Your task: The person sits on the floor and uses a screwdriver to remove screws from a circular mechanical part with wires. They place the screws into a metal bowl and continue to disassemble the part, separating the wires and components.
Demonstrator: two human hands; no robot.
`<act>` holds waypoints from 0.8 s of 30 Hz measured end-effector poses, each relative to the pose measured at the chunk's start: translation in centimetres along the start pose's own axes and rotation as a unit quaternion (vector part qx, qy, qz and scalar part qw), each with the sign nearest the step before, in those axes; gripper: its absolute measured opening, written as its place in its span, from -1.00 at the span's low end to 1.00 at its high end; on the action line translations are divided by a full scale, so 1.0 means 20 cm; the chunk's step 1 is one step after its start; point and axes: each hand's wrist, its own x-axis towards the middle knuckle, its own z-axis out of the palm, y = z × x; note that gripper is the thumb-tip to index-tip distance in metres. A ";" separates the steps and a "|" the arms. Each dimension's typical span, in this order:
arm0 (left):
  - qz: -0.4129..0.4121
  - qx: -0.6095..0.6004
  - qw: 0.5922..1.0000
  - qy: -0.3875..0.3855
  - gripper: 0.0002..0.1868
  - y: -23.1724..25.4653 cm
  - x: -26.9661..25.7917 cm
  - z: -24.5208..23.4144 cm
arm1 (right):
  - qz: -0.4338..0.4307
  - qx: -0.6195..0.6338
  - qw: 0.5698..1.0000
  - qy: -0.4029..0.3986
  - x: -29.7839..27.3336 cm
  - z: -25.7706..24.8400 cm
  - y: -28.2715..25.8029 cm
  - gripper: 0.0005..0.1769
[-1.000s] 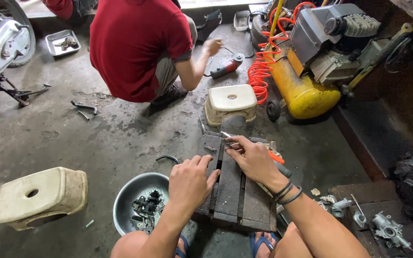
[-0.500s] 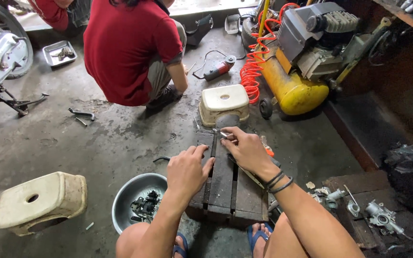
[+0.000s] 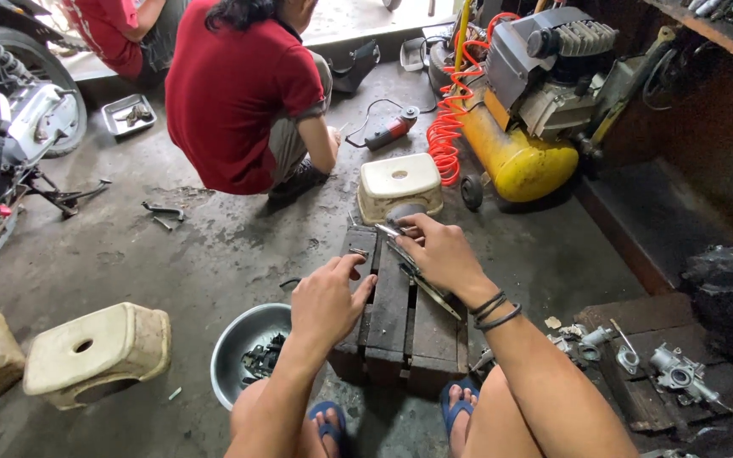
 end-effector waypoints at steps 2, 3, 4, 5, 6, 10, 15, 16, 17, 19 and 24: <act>-0.023 -0.022 0.999 -0.006 -0.61 -0.04 0.00 0.09 | -0.001 -0.029 0.999 -0.038 -0.01 0.00 0.00 -0.65; -0.022 -0.021 1.000 -0.004 -0.61 -0.05 0.01 0.12 | -0.002 -0.028 0.999 -0.036 0.00 0.01 0.02 -0.65; -0.056 -0.076 0.996 0.004 -0.64 -0.05 0.02 0.15 | 0.003 -0.047 0.998 -0.052 0.01 0.03 0.04 -0.68; -0.090 -0.132 0.987 0.011 -0.66 -0.05 0.03 0.19 | 0.011 -0.067 0.995 -0.068 0.01 0.04 0.06 -0.71; -0.089 -0.133 0.987 0.010 -0.66 -0.03 0.03 0.18 | 0.012 -0.068 0.995 -0.067 0.01 0.03 0.06 -0.71; -0.100 -0.171 0.979 0.047 -0.73 0.01 0.05 0.20 | -0.009 -0.110 0.992 -0.061 0.00 0.03 0.10 -0.73; -0.095 -0.165 0.981 0.034 -0.74 -0.03 0.03 0.20 | -0.043 -0.170 0.981 -0.085 -0.07 -0.06 0.13 -0.77; -0.097 -0.151 0.984 0.018 -0.73 -0.04 0.01 0.17 | -0.037 -0.207 0.967 -0.144 -0.08 -0.09 0.12 -0.74; -0.102 -0.138 0.985 0.001 -0.73 -0.05 -0.01 0.15 | -0.031 -0.242 0.948 -0.204 -0.10 -0.11 0.12 -0.71; -0.107 -0.117 0.987 -0.018 -0.71 -0.09 -0.06 0.13 | -0.020 -0.266 0.935 -0.232 -0.11 -0.09 0.15 -0.72; -0.116 -0.044 0.989 -0.080 -0.66 -0.13 -0.13 0.02 | -0.016 -0.295 0.904 -0.309 -0.13 0.01 0.11 -0.71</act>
